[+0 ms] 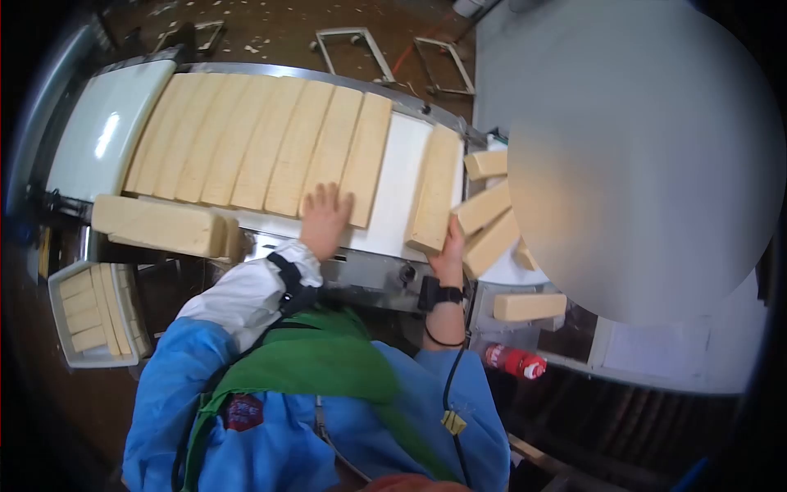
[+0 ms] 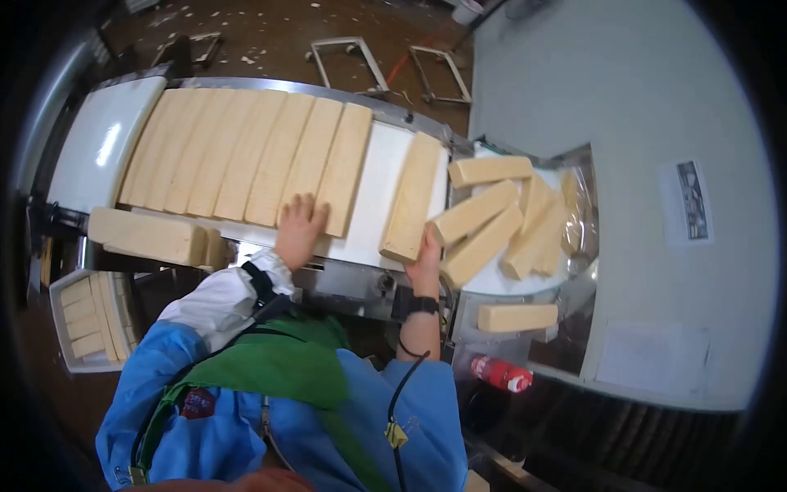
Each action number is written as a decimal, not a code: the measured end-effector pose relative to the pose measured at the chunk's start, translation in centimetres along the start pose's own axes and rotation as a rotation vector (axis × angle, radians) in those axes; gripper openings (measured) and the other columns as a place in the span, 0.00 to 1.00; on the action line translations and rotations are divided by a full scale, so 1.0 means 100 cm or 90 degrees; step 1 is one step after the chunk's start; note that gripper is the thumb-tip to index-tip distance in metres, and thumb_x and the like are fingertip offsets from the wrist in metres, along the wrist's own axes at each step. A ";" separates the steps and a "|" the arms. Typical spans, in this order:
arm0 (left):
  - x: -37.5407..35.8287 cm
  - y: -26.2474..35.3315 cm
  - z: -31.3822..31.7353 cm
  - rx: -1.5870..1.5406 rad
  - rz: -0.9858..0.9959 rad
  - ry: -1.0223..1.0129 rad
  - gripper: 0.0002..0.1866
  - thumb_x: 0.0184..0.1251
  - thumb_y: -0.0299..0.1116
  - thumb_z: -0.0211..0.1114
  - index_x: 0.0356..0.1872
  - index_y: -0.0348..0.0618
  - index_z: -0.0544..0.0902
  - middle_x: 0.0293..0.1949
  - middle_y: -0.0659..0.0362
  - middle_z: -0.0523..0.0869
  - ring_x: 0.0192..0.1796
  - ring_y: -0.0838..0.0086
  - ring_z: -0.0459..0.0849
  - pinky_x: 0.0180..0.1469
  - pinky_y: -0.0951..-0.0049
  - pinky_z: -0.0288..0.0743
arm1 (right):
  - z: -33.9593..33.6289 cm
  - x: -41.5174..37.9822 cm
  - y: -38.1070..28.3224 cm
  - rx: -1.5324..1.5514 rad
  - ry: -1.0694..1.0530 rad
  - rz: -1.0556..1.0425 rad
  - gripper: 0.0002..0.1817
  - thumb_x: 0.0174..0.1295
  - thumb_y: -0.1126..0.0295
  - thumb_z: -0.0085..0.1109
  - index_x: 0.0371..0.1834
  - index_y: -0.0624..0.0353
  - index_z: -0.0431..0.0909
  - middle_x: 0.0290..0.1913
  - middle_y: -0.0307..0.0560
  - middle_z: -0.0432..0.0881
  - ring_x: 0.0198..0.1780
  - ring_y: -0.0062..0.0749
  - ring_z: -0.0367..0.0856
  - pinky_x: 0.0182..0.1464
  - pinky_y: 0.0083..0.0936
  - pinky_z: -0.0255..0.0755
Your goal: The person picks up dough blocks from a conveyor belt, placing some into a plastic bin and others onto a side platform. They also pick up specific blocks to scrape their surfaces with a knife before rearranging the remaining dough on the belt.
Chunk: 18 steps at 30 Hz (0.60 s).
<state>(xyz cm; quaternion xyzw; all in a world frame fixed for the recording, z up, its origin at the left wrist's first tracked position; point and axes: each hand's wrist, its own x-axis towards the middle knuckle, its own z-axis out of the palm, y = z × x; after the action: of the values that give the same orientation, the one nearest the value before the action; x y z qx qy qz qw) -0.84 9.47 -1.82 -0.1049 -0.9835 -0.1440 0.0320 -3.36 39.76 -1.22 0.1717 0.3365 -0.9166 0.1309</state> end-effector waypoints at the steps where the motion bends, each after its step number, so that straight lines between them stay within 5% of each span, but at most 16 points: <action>1: -0.005 -0.007 -0.010 0.009 -0.004 -0.010 0.31 0.62 0.26 0.61 0.70 0.42 0.71 0.73 0.35 0.66 0.76 0.39 0.63 0.74 0.37 0.58 | 0.005 0.004 0.004 -0.177 0.029 -0.010 0.28 0.70 0.62 0.65 0.68 0.65 0.71 0.58 0.50 0.83 0.56 0.36 0.83 0.60 0.33 0.76; 3: -0.003 -0.014 -0.024 0.036 -0.007 -0.036 0.31 0.59 0.24 0.62 0.68 0.38 0.72 0.70 0.35 0.70 0.74 0.38 0.67 0.72 0.43 0.65 | 0.013 0.021 0.006 -0.521 0.096 -0.018 0.26 0.70 0.62 0.65 0.67 0.65 0.74 0.57 0.47 0.84 0.54 0.34 0.84 0.58 0.33 0.78; 7: -0.004 -0.028 -0.010 -0.007 0.059 0.009 0.27 0.57 0.22 0.62 0.62 0.34 0.76 0.63 0.36 0.78 0.67 0.40 0.76 0.63 0.54 0.77 | 0.037 0.067 0.048 -0.555 -0.065 -0.031 0.29 0.69 0.60 0.66 0.69 0.64 0.73 0.58 0.49 0.84 0.53 0.31 0.84 0.53 0.30 0.80; 9: 0.000 -0.025 -0.009 -0.024 0.067 0.010 0.25 0.57 0.22 0.62 0.60 0.34 0.77 0.62 0.36 0.79 0.65 0.41 0.78 0.59 0.56 0.81 | 0.066 0.087 0.071 -0.689 0.047 -0.101 0.27 0.69 0.60 0.65 0.65 0.65 0.75 0.55 0.54 0.86 0.53 0.39 0.86 0.56 0.36 0.79; 12: 0.001 -0.021 -0.029 -0.043 0.078 -0.012 0.23 0.59 0.22 0.61 0.59 0.37 0.79 0.56 0.39 0.81 0.61 0.42 0.80 0.55 0.55 0.82 | 0.080 0.093 0.045 -1.146 0.059 0.002 0.30 0.69 0.56 0.63 0.66 0.67 0.73 0.55 0.63 0.85 0.56 0.53 0.84 0.59 0.47 0.76; 15: 0.002 -0.025 -0.030 -0.059 0.090 -0.018 0.24 0.60 0.22 0.60 0.60 0.40 0.79 0.51 0.41 0.81 0.58 0.40 0.82 0.54 0.53 0.82 | 0.083 0.095 -0.003 -1.296 0.201 -0.275 0.31 0.65 0.59 0.63 0.68 0.64 0.72 0.55 0.66 0.82 0.59 0.60 0.79 0.61 0.50 0.72; 18: -0.003 -0.029 -0.028 -0.046 0.093 0.014 0.23 0.62 0.22 0.59 0.60 0.39 0.80 0.55 0.39 0.81 0.60 0.41 0.81 0.56 0.54 0.81 | 0.042 0.165 -0.065 -1.411 0.389 -0.532 0.20 0.62 0.64 0.60 0.57 0.56 0.77 0.52 0.55 0.81 0.59 0.51 0.77 0.59 0.45 0.70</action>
<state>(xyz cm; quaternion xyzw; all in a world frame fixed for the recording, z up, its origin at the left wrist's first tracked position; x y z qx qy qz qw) -1.04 5.93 0.00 -0.1758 -0.9670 -0.1776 0.0498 -21.57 39.69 -1.15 0.0543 0.9813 -0.0271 -0.1829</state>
